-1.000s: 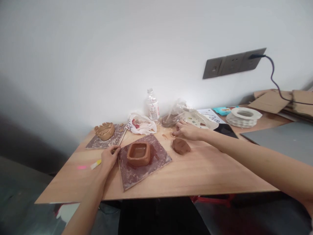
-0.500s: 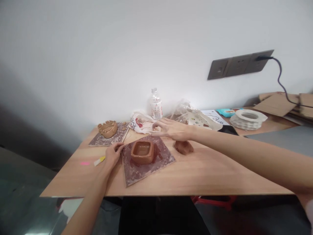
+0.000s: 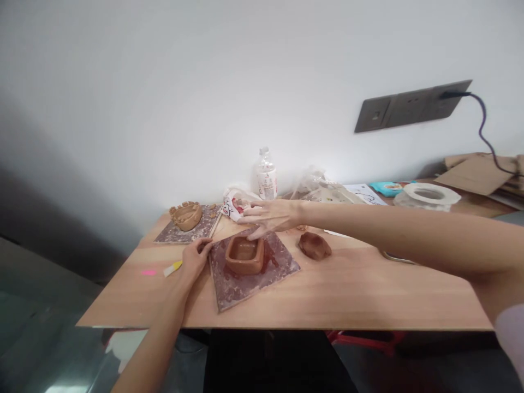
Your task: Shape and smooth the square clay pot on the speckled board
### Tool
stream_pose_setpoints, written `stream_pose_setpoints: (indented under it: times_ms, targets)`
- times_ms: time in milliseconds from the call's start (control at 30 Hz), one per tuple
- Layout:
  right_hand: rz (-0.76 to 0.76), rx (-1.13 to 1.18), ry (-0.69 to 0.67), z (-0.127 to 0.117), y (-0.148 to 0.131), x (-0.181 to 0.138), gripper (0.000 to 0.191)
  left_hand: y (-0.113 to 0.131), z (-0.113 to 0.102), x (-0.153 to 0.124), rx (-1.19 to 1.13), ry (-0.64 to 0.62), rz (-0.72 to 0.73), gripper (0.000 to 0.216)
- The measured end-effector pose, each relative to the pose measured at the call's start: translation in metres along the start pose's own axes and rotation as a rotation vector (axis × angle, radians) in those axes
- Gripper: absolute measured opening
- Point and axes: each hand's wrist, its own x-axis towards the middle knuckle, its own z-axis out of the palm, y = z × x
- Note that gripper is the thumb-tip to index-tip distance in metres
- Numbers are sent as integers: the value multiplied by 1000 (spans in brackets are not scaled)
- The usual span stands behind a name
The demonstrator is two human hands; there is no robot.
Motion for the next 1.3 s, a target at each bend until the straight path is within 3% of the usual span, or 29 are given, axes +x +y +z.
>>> stream_pose_setpoints:
  times_ms: [167,500,900,1133,1300]
  targets:
    - [-65,-10,-61,-6,1,-4,65,0,1,0,-5,7,-4,13]
    - [-96,-119,-76,-7,8,25,48,-1,-1,0,-5,1,2,14]
    - [-108,-38,-134,-13,3,8,46,-2,1,0,-23,17,-2,13]
    - [-76,-67,-32,-6,9,25,39,1,-2,-1,-19,6,0,14]
    - [-83,-40,-74,-10,8,25,39,2,-2,-1,-22,-3,-12,12]
